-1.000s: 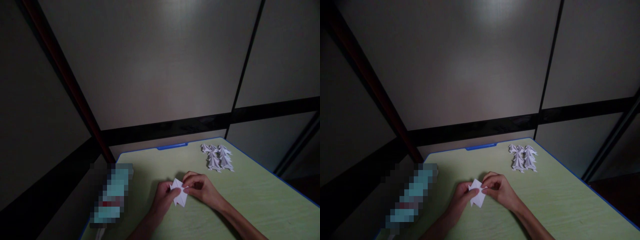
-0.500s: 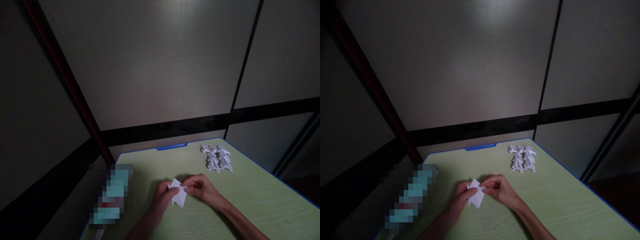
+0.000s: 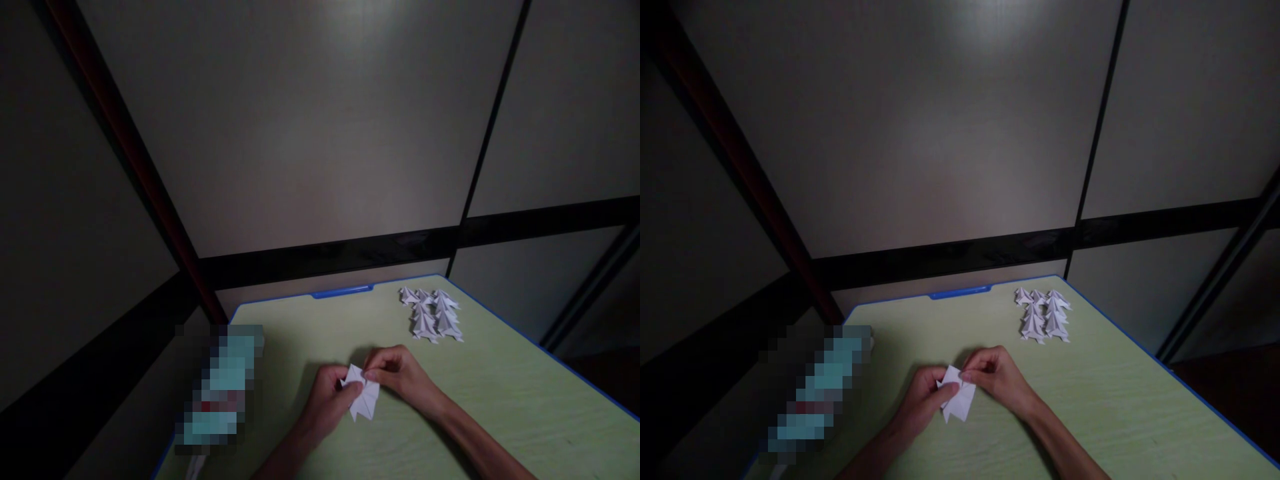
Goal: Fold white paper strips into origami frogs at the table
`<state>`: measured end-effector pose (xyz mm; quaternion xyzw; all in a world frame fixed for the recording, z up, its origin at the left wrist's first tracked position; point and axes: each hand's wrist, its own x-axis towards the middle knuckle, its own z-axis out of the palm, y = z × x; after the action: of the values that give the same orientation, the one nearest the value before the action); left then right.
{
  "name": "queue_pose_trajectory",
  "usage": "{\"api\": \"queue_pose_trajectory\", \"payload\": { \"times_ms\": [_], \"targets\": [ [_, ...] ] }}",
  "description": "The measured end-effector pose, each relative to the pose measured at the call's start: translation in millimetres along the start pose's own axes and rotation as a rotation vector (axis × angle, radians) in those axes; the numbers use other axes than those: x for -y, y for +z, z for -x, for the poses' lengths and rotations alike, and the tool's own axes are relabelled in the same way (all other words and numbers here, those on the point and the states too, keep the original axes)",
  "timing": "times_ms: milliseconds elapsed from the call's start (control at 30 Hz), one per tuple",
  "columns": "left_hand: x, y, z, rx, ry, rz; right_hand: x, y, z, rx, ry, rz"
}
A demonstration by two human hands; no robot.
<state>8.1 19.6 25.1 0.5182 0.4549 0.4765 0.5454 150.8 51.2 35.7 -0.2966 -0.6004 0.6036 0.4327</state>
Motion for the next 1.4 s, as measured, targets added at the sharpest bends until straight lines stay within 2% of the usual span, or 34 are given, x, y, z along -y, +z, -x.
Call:
{"api": "queue_pose_trajectory", "payload": {
  "times_ms": [200,433,700,1200,1400],
  "targets": [
    [1.6,-0.1,-1.8,-0.007,0.048,-0.074,-3.3,7.3,-0.9,-0.178,0.085,0.003],
    [4.4,-0.2,-4.5,-0.005,0.018,-0.068,-10.1,10.1,-0.7,-0.29,0.076,-0.002],
    [1.0,0.7,-2.7,-0.01,-0.011,-0.061,-8.3,14.0,0.8,-0.301,0.065,0.02],
    [2.5,1.4,-2.7,-0.022,0.028,-0.158,-3.0,20.4,1.8,-0.351,0.069,0.091],
    [1.9,2.1,-3.3,-0.078,0.024,-0.162,-8.3,18.8,-0.3,-0.305,0.049,0.064]
  ]
}}
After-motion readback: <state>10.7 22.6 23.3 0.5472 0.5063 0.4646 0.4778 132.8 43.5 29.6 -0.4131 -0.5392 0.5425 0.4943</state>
